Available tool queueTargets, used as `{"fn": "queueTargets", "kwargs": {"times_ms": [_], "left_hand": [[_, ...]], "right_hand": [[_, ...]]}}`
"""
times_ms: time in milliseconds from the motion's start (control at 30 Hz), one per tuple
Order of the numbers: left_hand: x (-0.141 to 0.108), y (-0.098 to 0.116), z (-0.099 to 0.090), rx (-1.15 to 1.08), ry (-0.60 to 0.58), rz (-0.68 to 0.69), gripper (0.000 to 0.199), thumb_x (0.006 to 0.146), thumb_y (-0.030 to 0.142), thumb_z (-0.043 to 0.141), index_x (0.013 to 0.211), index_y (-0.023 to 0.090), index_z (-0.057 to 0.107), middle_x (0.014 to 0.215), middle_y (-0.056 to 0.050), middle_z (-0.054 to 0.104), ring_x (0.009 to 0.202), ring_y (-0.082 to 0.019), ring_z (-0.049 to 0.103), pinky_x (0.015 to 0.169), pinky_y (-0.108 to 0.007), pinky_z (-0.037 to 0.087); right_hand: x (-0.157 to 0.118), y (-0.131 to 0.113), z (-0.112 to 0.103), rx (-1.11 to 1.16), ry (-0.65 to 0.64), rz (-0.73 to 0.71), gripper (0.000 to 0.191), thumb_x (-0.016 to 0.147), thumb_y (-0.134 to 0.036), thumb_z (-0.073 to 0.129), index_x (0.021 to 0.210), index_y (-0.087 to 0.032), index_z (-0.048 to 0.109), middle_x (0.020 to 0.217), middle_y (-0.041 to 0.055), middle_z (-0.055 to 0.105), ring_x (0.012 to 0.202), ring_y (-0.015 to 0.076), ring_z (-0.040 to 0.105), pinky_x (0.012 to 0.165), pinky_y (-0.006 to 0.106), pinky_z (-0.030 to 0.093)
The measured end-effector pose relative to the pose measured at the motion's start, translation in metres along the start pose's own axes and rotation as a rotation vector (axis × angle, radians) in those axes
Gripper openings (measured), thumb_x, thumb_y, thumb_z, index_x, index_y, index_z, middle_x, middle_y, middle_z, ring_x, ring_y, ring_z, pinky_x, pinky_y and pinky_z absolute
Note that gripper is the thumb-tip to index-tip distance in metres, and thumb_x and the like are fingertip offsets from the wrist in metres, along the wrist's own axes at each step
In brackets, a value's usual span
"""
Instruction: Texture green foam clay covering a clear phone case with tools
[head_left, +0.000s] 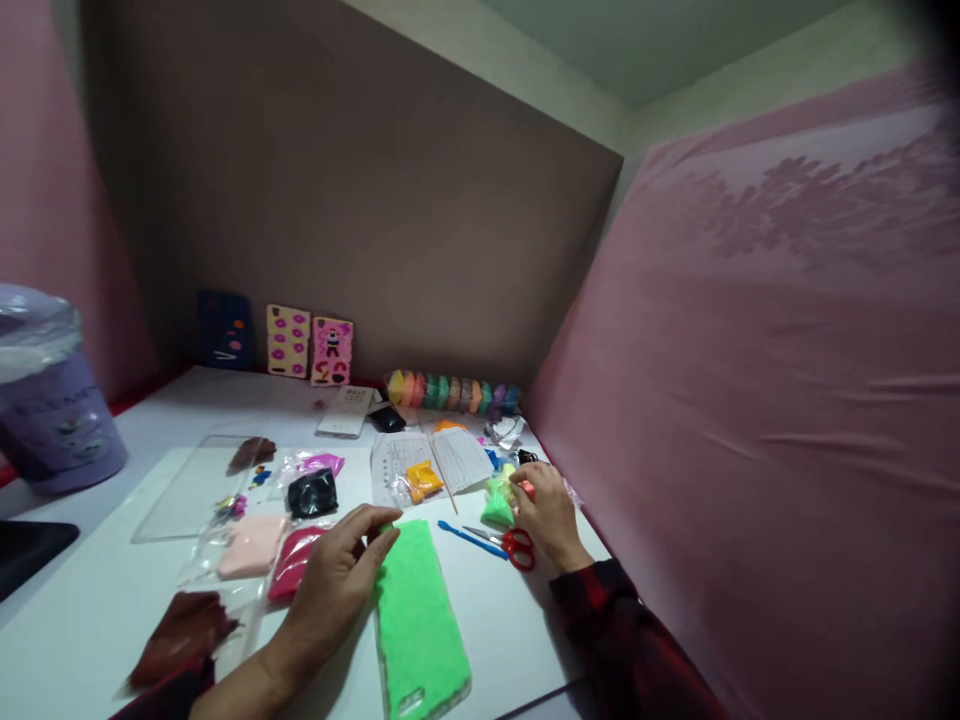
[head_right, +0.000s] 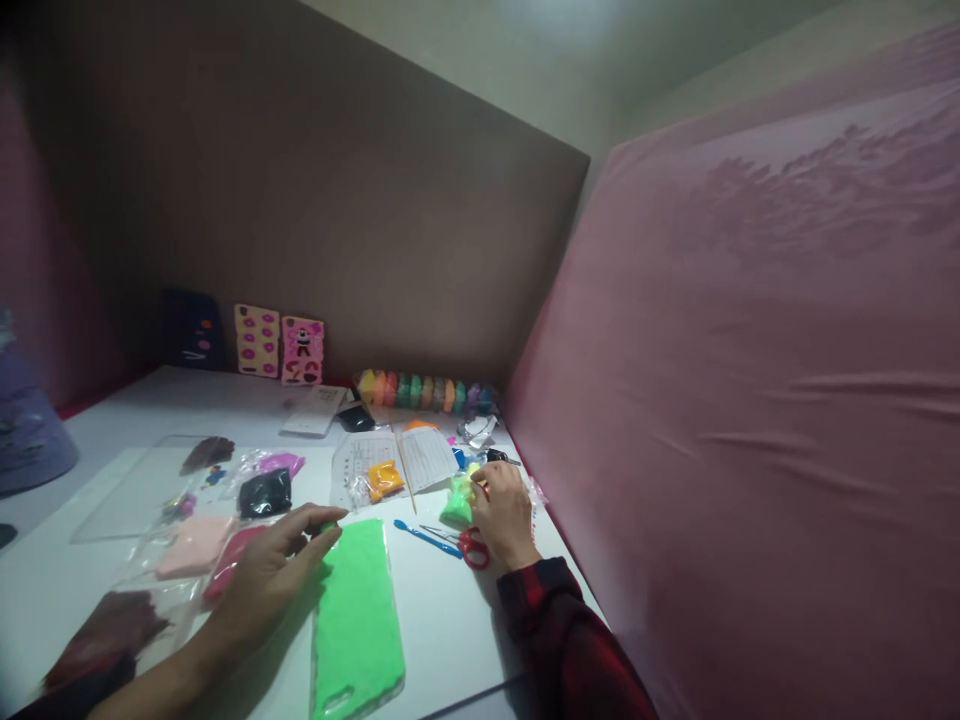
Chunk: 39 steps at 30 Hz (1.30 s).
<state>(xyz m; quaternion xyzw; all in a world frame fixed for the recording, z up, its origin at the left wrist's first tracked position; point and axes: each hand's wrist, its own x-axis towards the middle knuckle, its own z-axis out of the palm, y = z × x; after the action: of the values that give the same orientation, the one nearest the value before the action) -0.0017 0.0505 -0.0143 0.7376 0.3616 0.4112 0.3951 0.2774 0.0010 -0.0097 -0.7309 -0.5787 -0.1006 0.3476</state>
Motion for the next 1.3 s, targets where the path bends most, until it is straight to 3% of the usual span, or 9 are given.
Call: {"fn": "queueTargets", "kwargs": {"times_ms": [267, 433, 533, 667, 867, 1133, 1300], "left_hand": [[0.001, 0.004, 0.001, -0.004, -0.006, 0.021, 0.025, 0.085, 0.037, 0.052, 0.096, 0.019, 0.065, 0.087, -0.005, 0.067, 0.070, -0.019, 0.060, 0.062, -0.031, 0.048], [0.003, 0.005, -0.001, 0.007, 0.022, 0.048, 0.022, 0.084, 0.037, 0.053, 0.091, 0.020, 0.066, 0.086, -0.005, 0.068, 0.075, -0.020, 0.062, 0.063, -0.030, 0.049], [0.004, 0.004, -0.001, 0.001, 0.044, 0.020, 0.025, 0.084, 0.041, 0.054, 0.091, 0.020, 0.066, 0.086, -0.004, 0.069, 0.071, -0.020, 0.062, 0.060, -0.028, 0.048], [0.008, 0.004, 0.001, 0.005, 0.037, -0.030, 0.029, 0.085, 0.046, 0.051, 0.086, 0.020, 0.064, 0.073, 0.000, 0.065, 0.059, -0.016, 0.058, 0.053, -0.025, 0.045], [0.015, 0.006, 0.005, 0.068, 0.049, 0.078, 0.027, 0.087, 0.041, 0.048, 0.081, 0.020, 0.062, 0.066, 0.001, 0.061, 0.061, -0.015, 0.057, 0.057, -0.025, 0.043], [0.014, 0.002, 0.009, 0.120, 0.120, 0.121, 0.024, 0.084, 0.037, 0.051, 0.090, 0.018, 0.065, 0.078, -0.002, 0.068, 0.060, -0.015, 0.056, 0.056, -0.027, 0.044], [0.013, 0.001, 0.008, 0.150, 0.154, 0.134, 0.026, 0.085, 0.034, 0.050, 0.098, 0.016, 0.064, 0.088, -0.005, 0.069, 0.060, -0.015, 0.055, 0.057, -0.028, 0.046]], "right_hand": [[0.006, 0.005, 0.003, -0.061, -0.070, 0.007, 0.012, 0.081, -0.021, 0.051, 0.083, -0.019, 0.063, 0.089, 0.0074, 0.065, 0.088, 0.0230, 0.057, 0.079, 0.034, 0.042], [0.009, 0.002, 0.008, -0.082, -0.115, -0.012, 0.015, 0.076, -0.012, 0.050, 0.072, -0.020, 0.062, 0.075, 0.0029, 0.064, 0.073, 0.0188, 0.058, 0.066, 0.028, 0.042], [0.011, -0.002, 0.008, -0.084, -0.125, -0.038, 0.018, 0.078, -0.010, 0.047, 0.073, -0.020, 0.061, 0.076, 0.0026, 0.065, 0.074, 0.0179, 0.058, 0.066, 0.027, 0.041], [0.008, -0.010, 0.005, -0.093, -0.147, -0.109, 0.014, 0.084, -0.021, 0.050, 0.077, -0.020, 0.062, 0.081, 0.0037, 0.065, 0.080, 0.0190, 0.057, 0.070, 0.029, 0.039], [-0.003, -0.014, 0.005, -0.145, -0.200, -0.201, 0.022, 0.086, -0.036, 0.055, 0.073, -0.021, 0.064, 0.077, 0.0060, 0.064, 0.080, 0.0221, 0.054, 0.070, 0.033, 0.034], [-0.005, -0.006, 0.014, -0.106, -0.252, -0.186, 0.011, 0.084, -0.020, 0.054, 0.081, -0.019, 0.064, 0.080, 0.0068, 0.065, 0.078, 0.0218, 0.056, 0.070, 0.032, 0.035], [-0.007, -0.004, 0.016, -0.016, -0.282, -0.200, 0.018, 0.081, -0.010, 0.046, 0.079, -0.017, 0.062, 0.078, 0.0059, 0.063, 0.075, 0.0200, 0.055, 0.068, 0.031, 0.037]]}}
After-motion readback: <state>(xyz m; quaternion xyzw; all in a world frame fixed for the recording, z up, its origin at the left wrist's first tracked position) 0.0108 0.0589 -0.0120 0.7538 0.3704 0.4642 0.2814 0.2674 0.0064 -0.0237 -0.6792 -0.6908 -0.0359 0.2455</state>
